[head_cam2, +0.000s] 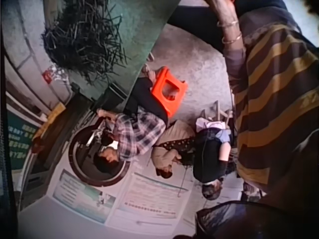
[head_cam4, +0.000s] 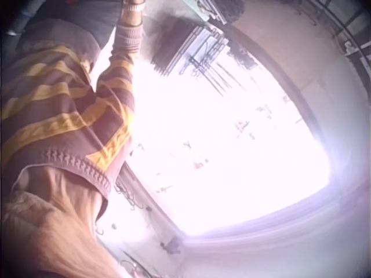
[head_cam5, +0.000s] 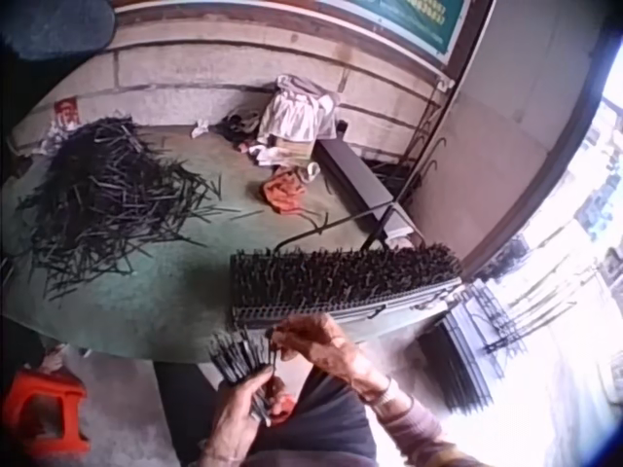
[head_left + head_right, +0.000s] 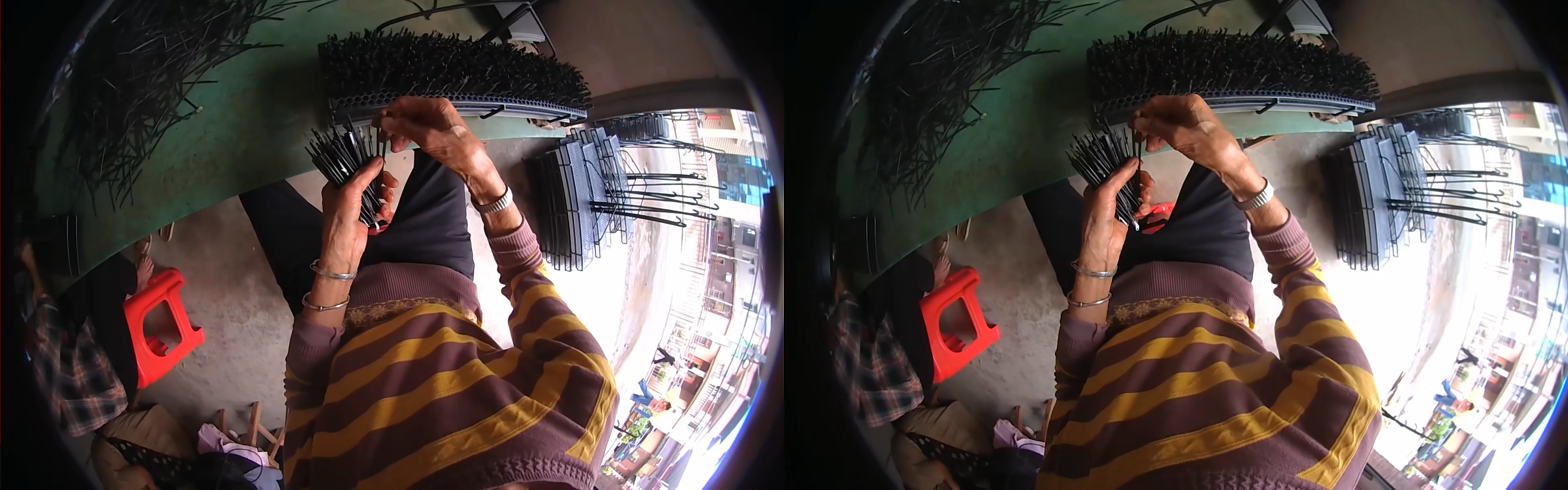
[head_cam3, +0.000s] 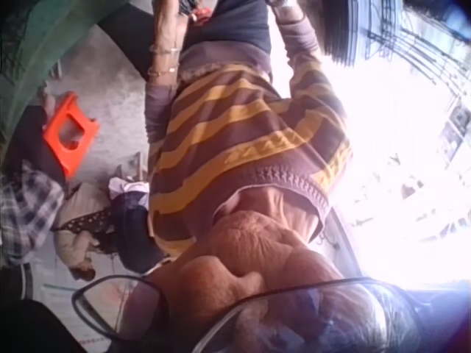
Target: Assembling components by inserting black rods into a perforated sheet.
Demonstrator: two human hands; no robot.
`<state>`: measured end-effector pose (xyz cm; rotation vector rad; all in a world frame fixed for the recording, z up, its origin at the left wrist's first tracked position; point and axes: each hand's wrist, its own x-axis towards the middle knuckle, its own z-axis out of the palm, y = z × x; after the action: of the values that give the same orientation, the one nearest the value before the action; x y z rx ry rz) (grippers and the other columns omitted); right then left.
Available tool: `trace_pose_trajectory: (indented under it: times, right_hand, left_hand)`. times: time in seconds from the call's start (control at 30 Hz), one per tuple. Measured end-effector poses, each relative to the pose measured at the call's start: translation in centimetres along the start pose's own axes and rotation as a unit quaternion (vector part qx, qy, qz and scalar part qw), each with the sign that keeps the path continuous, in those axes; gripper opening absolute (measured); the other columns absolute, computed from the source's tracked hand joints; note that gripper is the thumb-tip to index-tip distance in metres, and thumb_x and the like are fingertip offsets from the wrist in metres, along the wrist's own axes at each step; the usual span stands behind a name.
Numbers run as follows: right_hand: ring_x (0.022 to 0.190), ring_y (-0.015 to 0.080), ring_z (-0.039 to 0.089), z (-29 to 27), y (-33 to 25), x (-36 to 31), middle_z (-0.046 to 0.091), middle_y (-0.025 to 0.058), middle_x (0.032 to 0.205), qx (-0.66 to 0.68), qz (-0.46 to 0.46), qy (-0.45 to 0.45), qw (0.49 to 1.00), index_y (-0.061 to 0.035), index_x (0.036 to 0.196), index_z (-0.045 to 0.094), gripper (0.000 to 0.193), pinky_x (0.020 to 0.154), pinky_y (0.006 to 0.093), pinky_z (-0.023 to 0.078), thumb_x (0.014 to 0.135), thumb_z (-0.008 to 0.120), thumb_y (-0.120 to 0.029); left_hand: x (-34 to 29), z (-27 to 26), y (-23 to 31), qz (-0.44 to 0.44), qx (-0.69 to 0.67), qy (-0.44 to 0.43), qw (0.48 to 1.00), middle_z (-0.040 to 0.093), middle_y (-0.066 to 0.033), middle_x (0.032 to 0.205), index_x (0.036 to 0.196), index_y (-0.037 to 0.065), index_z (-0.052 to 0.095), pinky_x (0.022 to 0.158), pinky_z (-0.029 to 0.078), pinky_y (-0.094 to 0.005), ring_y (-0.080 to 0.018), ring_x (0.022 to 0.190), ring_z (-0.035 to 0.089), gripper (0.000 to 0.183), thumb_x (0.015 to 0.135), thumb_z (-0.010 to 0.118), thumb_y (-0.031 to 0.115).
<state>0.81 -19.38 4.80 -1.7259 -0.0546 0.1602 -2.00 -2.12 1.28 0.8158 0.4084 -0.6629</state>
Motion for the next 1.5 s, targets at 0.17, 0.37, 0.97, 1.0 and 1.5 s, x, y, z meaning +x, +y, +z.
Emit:
trace_pose_trajectory:
  times: [0.17, 0.37, 0.97, 1.0, 1.5]
  right_hand:
    - [0.07, 0.0098, 0.065, -0.3, -0.6, -0.5, 0.066, 0.0044, 0.078, 0.053, 0.041, 0.0, 0.998, 0.0032, 0.093, 0.064, 0.015, 0.068, 0.0244, 0.055, 0.092, 0.064, -0.012]
    - [0.074, 0.0125, 0.067, -0.8, -2.0, -1.1, 0.067, 0.007, 0.079, -0.016, -0.051, 0.125, 0.991, 0.0041, 0.095, 0.061, 0.011, 0.069, 0.0245, 0.055, 0.094, 0.06, -0.007]
    - [0.073, 0.01, 0.064, -3.7, 0.3, 3.1, 0.067, 0.0048, 0.084, -0.149, -0.183, 0.187, 0.954, 0.0025, 0.099, 0.064, 0.009, 0.069, 0.0224, 0.049, 0.093, 0.057, 0.001]
    - [0.073, 0.01, 0.064, -3.7, 0.3, 3.1, 0.067, 0.0048, 0.084, -0.149, -0.183, 0.187, 0.954, 0.0025, 0.099, 0.064, 0.009, 0.069, 0.0224, 0.049, 0.093, 0.057, 0.001]
    - [0.07, 0.0095, 0.067, -3.7, -1.9, 2.7, 0.07, 0.0064, 0.08, -0.279, -0.203, 0.15, 0.927, 0.0, 0.098, 0.065, 0.01, 0.057, 0.0226, 0.047, 0.091, 0.059, -0.003]
  left_hand:
    - [-0.3, 0.2, 0.3, 0.006, 0.039, -0.003, 0.999, 0.063, -0.011, 0.069, 0.088, -0.002, 0.063, 0.038, 0.041, -0.0257, -0.0146, 0.047, 0.053, 0.022, 0.086, 0.071, 0.018]
    - [0.2, -0.1, 0.1, 0.015, 0.022, 0.013, 1.0, 0.068, -0.0133, 0.083, 0.1, 0.0, 0.062, 0.044, 0.049, -0.0276, -0.0199, 0.069, 0.066, 0.026, 0.086, 0.072, 0.019]
    - [0.4, -0.1, -0.4, -0.002, -0.053, 0.025, 0.998, 0.062, -0.0072, 0.074, 0.093, 0.004, 0.062, 0.051, 0.055, -0.0335, -0.0191, 0.066, 0.064, 0.021, 0.089, 0.07, 0.023]
    - [0.5, 0.0, -0.3, -0.002, -0.052, 0.025, 0.998, 0.062, -0.0072, 0.074, 0.093, 0.004, 0.062, 0.051, 0.055, -0.0335, -0.0191, 0.066, 0.064, 0.021, 0.089, 0.07, 0.023]
    - [0.4, -0.1, -0.4, 0.05, -0.034, 0.007, 0.998, 0.062, -0.0074, 0.071, 0.089, 0.002, 0.062, 0.047, 0.041, -0.0274, -0.012, 0.056, 0.049, 0.025, 0.087, 0.072, 0.024]
